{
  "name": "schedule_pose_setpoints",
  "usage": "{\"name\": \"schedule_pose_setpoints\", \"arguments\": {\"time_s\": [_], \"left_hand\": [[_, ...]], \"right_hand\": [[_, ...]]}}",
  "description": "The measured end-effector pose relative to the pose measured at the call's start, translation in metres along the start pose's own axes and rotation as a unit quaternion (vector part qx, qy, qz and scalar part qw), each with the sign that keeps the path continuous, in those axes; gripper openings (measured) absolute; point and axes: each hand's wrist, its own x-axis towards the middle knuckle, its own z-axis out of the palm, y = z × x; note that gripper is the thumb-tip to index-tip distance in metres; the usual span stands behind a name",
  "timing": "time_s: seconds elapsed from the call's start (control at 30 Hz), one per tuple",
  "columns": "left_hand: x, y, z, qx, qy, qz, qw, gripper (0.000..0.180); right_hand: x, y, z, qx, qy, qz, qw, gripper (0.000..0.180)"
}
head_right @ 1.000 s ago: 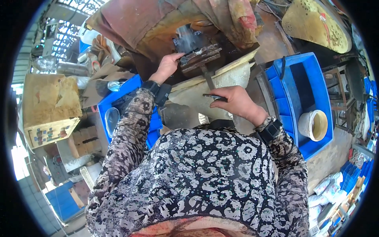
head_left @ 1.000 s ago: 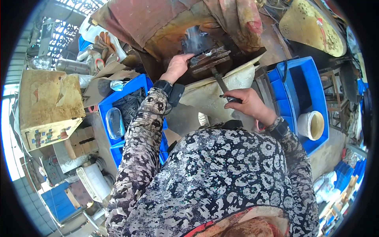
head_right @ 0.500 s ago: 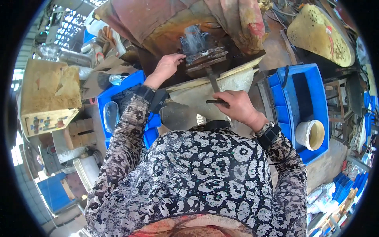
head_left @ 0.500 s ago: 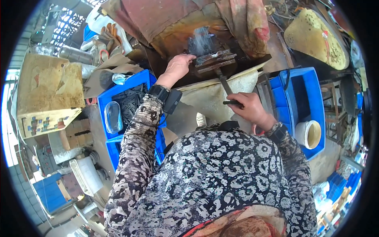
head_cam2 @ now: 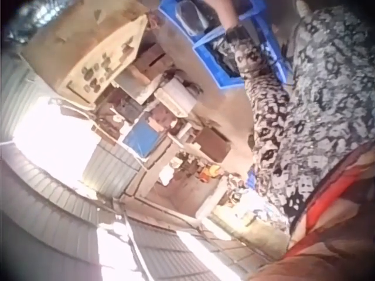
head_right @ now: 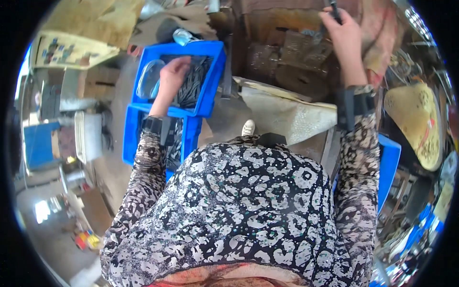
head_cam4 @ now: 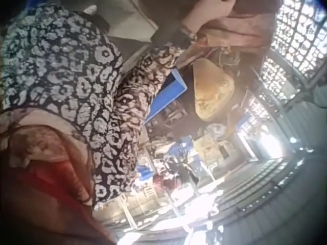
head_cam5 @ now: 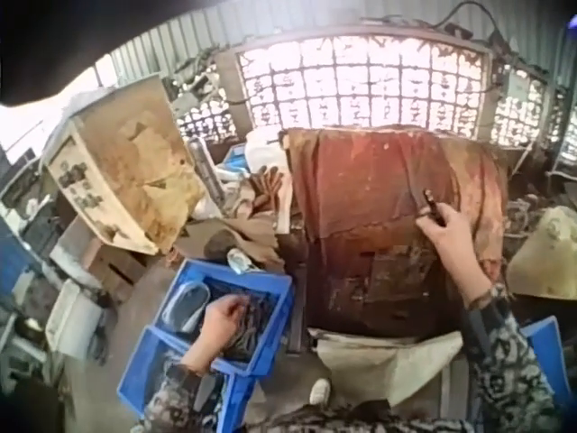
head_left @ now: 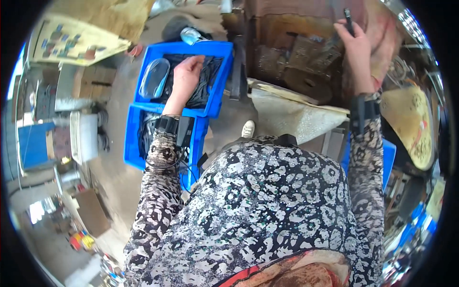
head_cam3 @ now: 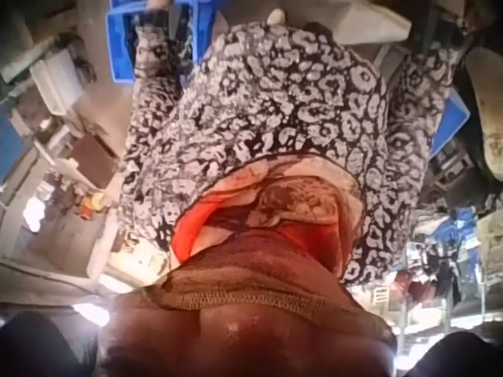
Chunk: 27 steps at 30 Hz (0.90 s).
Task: The person picks up metal pieces from a blue bin, holds them against a rotating grinding wheel, and places them into another blue bin.
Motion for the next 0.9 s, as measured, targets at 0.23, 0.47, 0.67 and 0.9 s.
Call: {"name": "schedule_pose_setpoints", "arguments": {"time_s": [0.23, 0.47, 0.67, 0.9], "left_hand": [[-0.077, -0.048, -0.013, 0.011, 0.028, -0.152, 0.988, 0.017], [-0.125, -0.083, -0.033, 0.015, 0.134, -0.258, 0.957, 0.017], [-0.158, -0.086, -0.06, 0.042, 0.184, -0.339, 0.922, 0.018], [-0.227, -0.108, -0.081, 0.188, 0.143, -0.454, 0.859, 0.024]], "right_hand": [[0.093, 0.03, 0.004, -0.089, -0.043, -0.017, 0.995, 0.029], [0.116, 0.036, 0.009, -0.09, -0.076, 0.011, 0.993, 0.034], [0.118, 0.043, 0.0, -0.123, -0.079, -0.003, 0.989, 0.033], [0.0, 0.111, -0.024, -0.238, -0.194, 0.019, 0.951, 0.025]]}}
